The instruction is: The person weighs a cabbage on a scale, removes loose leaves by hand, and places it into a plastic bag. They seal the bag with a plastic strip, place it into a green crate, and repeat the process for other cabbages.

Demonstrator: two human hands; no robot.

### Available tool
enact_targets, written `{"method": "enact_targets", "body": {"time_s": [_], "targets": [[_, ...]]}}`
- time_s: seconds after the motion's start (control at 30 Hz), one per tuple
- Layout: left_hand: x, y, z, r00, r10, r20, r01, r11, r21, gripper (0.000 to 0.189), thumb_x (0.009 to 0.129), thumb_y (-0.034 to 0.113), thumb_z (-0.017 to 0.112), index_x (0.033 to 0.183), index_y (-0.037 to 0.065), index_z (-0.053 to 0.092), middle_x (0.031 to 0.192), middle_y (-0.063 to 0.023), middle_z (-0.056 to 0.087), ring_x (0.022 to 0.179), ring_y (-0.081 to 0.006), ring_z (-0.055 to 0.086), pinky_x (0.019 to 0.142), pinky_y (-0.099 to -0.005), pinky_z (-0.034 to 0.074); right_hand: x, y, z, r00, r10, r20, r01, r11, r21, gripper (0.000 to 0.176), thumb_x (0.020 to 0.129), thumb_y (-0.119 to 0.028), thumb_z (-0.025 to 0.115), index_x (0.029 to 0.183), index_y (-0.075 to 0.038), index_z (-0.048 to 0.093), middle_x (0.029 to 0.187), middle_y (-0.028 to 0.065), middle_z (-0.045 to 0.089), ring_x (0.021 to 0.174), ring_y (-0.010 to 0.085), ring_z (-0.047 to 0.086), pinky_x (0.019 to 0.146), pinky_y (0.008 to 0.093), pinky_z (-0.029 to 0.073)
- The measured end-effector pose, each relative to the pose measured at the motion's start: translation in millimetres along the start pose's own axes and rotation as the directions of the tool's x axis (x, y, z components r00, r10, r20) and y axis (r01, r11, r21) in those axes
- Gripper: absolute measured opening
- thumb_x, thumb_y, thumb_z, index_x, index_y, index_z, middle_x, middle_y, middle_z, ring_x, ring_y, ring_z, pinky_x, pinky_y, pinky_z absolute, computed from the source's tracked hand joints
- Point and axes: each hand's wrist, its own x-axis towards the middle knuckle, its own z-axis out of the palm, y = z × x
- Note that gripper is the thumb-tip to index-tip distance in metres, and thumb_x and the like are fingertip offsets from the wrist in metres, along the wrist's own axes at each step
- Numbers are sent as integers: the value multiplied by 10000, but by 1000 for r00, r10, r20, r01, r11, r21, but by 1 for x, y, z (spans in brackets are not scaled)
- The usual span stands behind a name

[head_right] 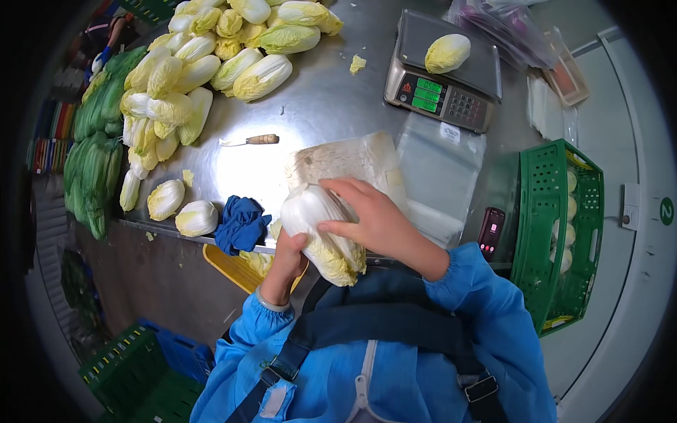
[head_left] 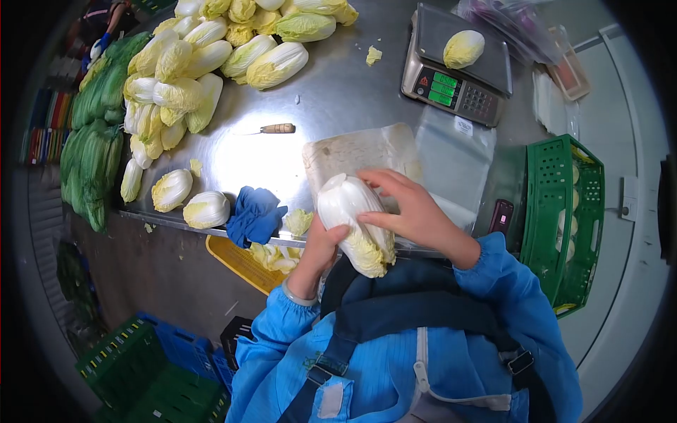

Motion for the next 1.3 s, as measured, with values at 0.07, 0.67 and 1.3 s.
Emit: {"method": "enact_targets", "body": {"time_s": [0.07, 0.67, 1.3], "targets": [[-8, 3, 2, 999, -26, 30, 28, 998, -50, 871, 723, 432, 755, 1361, -22, 376, 1286, -160, 537, 1171, -262, 552, 991, -385, 444, 2, -3, 3, 982, 117, 150, -142, 976, 166, 633, 781, -302, 760, 1308, -44, 521, 1260, 146, 546, 1052, 288, 592, 892, 364, 497], [-36, -4, 9, 995, 96, 31, -101, 906, 412, 1111, 613, 294, 885, 1441, 35, 189, 1342, -169, 446, 1234, -270, 492, 1028, -384, 408, -19, 1, 15, 966, 179, 189, -176, 984, -33, 634, 685, -327, 715, 1215, -16, 557, 1123, 180, 600, 985, 339, 623, 854, 385, 505], [-32, -12, 18, 997, 78, 25, -78, 796, 600, 932, 641, 236, 865, 1366, 29, 318, 1244, -150, 516, 1152, -246, 532, 978, -360, 435, -37, 18, 22, 986, 65, 152, -41, 987, -156, 424, 798, -131, 529, 1182, 42, 479, 973, 261, 627, 864, 447, 608, 801, 491, 481]]}}
